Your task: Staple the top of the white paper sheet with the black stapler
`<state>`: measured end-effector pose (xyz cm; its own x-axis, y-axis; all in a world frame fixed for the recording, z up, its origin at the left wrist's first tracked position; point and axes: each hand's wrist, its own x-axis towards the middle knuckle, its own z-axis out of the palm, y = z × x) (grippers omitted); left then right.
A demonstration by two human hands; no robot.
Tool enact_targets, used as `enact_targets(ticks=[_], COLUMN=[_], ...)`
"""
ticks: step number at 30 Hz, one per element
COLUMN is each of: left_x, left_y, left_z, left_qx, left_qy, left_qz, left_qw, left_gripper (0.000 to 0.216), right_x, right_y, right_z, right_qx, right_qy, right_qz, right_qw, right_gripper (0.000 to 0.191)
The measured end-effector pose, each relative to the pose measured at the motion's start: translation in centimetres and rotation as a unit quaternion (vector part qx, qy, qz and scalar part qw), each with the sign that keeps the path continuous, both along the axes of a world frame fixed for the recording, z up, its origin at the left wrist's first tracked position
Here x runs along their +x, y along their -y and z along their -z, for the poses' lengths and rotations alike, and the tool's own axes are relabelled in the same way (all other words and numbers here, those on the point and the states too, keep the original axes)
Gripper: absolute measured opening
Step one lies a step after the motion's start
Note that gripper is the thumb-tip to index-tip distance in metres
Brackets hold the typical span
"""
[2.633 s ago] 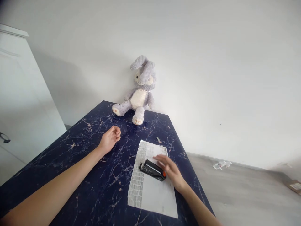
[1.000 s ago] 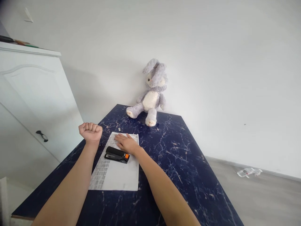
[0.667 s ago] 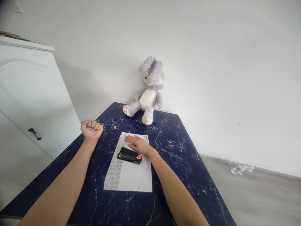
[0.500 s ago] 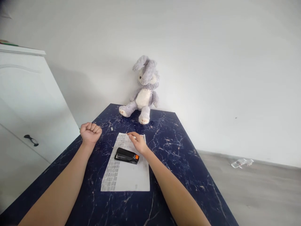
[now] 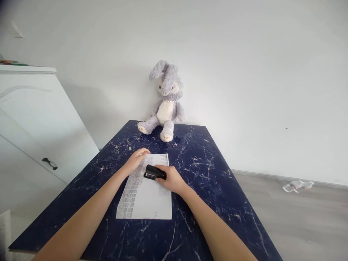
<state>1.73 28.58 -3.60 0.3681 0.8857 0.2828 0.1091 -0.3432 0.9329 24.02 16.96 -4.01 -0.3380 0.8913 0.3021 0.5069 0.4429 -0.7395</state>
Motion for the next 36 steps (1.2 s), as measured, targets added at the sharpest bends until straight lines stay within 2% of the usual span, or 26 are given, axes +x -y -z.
enact_targets(ticks=[2, 7, 10, 12, 15, 19, 24, 30, 33, 36], left_x=[0.6, 0.0, 0.1, 0.2, 0.2, -0.5, -0.5, 0.2, 0.3, 0.2], left_y=[0.3, 1.1, 1.2, 0.9, 0.2, -0.5, 0.0, 0.3, 0.2, 0.2], left_z=[1.5, 4.9, 5.4, 5.3, 5.0, 4.6, 3.8, 3.7, 3.6, 3.5], left_qx=[0.076, 0.134, 0.163, 0.179, 0.149, 0.061, 0.038, -0.033, -0.040, -0.038], left_qy=[-0.092, -0.241, -0.298, -0.308, -0.253, -0.094, -0.029, 0.074, 0.073, 0.069], left_qz=[-0.050, -0.042, -0.011, 0.008, -0.019, -0.075, -0.072, -0.037, -0.036, -0.028], left_qw=[0.992, 0.960, 0.940, 0.934, 0.956, 0.991, 0.996, 0.996, 0.996, 0.997], left_gripper=[0.009, 0.031, 0.040, 0.039, 0.036, 0.033, 0.029, 0.043, 0.043, 0.043], right_x=[0.8, 1.5, 2.1, 2.8, 3.8, 4.2, 4.3, 4.6, 4.4, 3.8], right_y=[-0.5, -1.1, -1.6, -1.9, -2.2, -2.2, -2.3, -2.6, -2.5, -2.2], right_z=[0.3, 1.0, 1.2, 1.2, 1.1, 0.7, 0.6, 1.5, 1.4, 0.9], right_qx=[-0.003, 0.002, -0.020, -0.073, -0.163, -0.188, -0.187, -0.209, -0.188, -0.134], right_qy=[-0.028, -0.057, -0.074, -0.123, -0.213, -0.234, -0.228, -0.261, -0.241, -0.138], right_qz=[-0.006, 0.003, -0.003, -0.029, -0.081, -0.129, -0.128, -0.124, -0.111, -0.085], right_qw=[1.000, 0.998, 0.997, 0.989, 0.960, 0.945, 0.947, 0.934, 0.946, 0.978], right_gripper=[0.050, 0.048, 0.046, 0.043, 0.047, 0.050, 0.049, 0.056, 0.056, 0.054])
